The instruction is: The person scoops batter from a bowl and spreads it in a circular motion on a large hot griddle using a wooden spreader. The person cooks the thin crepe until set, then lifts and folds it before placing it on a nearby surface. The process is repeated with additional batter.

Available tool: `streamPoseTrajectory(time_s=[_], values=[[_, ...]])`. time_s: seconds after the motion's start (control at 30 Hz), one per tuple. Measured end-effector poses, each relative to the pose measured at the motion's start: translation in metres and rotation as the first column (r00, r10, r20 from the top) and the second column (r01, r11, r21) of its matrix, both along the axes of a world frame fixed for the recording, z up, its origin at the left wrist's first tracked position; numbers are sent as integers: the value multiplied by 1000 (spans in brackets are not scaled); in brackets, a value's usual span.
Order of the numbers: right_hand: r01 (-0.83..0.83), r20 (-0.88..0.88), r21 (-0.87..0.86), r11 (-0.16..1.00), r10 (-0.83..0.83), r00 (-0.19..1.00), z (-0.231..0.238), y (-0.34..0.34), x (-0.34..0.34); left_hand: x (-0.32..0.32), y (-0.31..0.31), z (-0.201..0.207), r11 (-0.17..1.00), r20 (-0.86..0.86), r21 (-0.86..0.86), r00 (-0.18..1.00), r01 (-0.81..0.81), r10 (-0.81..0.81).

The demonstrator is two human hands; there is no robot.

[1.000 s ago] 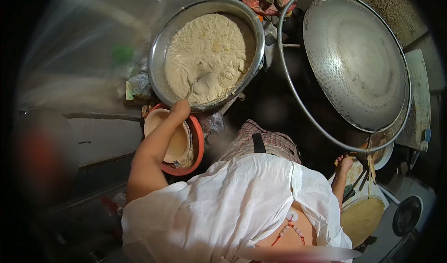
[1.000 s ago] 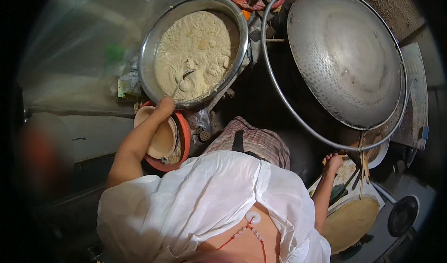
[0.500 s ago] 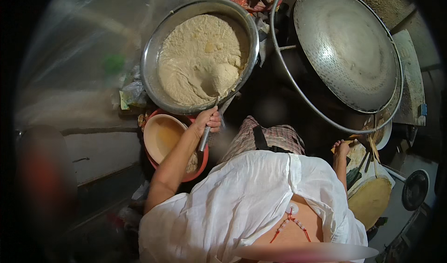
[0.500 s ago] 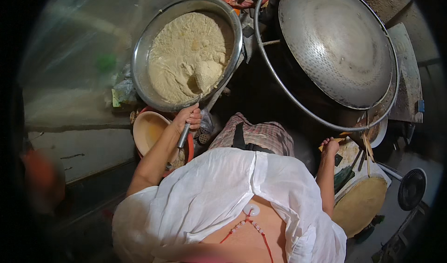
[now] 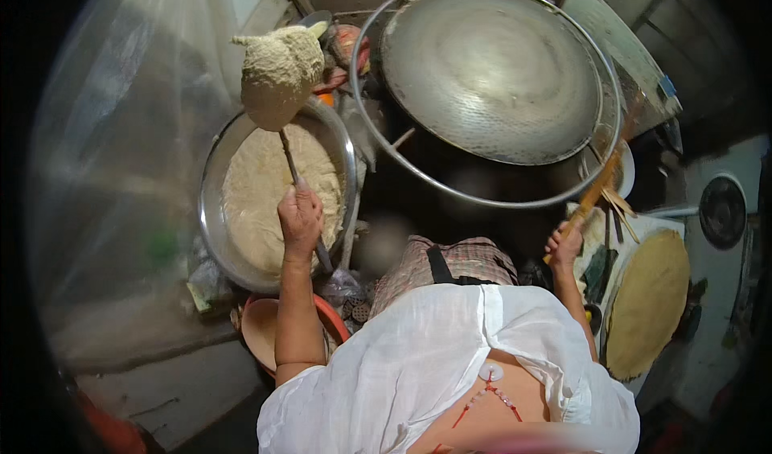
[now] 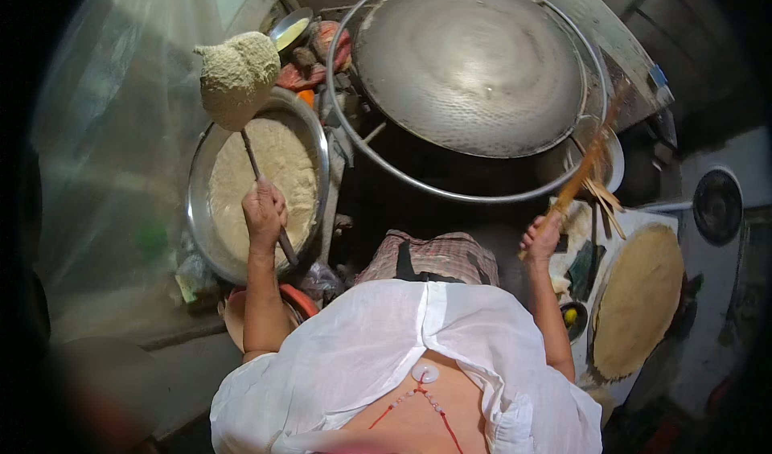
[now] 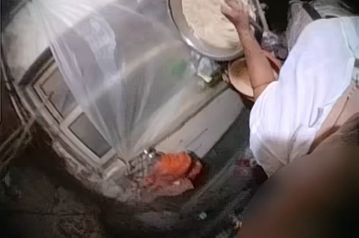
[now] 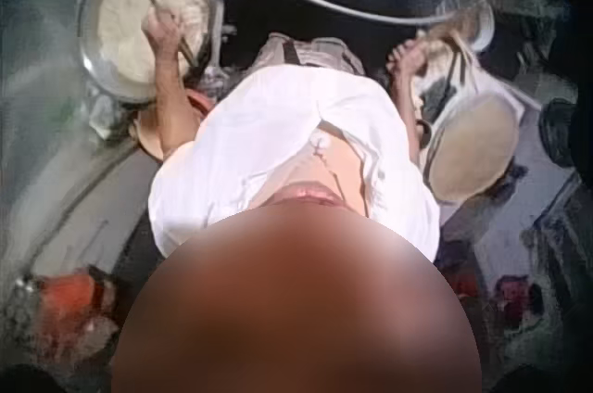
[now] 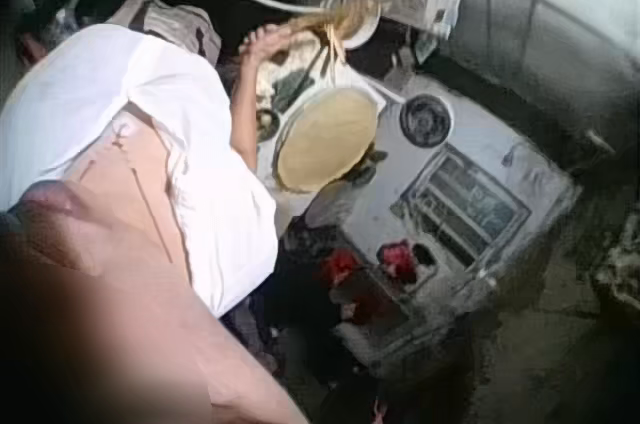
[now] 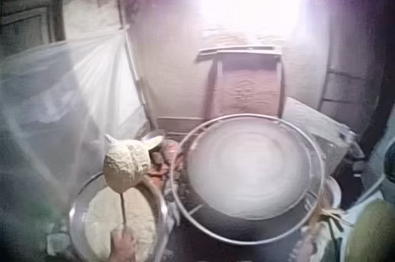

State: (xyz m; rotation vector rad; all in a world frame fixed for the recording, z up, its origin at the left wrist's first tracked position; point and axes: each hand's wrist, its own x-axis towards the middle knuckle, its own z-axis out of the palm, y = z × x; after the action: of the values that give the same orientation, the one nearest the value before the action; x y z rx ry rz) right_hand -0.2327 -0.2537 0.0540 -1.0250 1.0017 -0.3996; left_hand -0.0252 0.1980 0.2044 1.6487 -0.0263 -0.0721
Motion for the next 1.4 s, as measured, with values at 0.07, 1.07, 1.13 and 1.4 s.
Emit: streamPoseTrajectory(time_s=[0.07, 1.07, 1.13, 1.4], values=[[-148, 60, 53, 987, 145, 988, 24, 8, 5, 24, -33, 5, 984, 141, 178, 990, -11, -14], [-668, -525, -629, 398, 416, 742, 9, -45, 26, 18, 61, -136, 311, -27, 950, 982, -33, 188], [-656, -487, -7, 754, 571, 661, 63, -28, 79, 61, 57, -165, 470, 161, 866, 985, -170, 60], [-507, -477, -853, 123, 214, 853, -28, -74, 7, 84, -212, -203, 864, -417, 337, 764, -374, 493]])
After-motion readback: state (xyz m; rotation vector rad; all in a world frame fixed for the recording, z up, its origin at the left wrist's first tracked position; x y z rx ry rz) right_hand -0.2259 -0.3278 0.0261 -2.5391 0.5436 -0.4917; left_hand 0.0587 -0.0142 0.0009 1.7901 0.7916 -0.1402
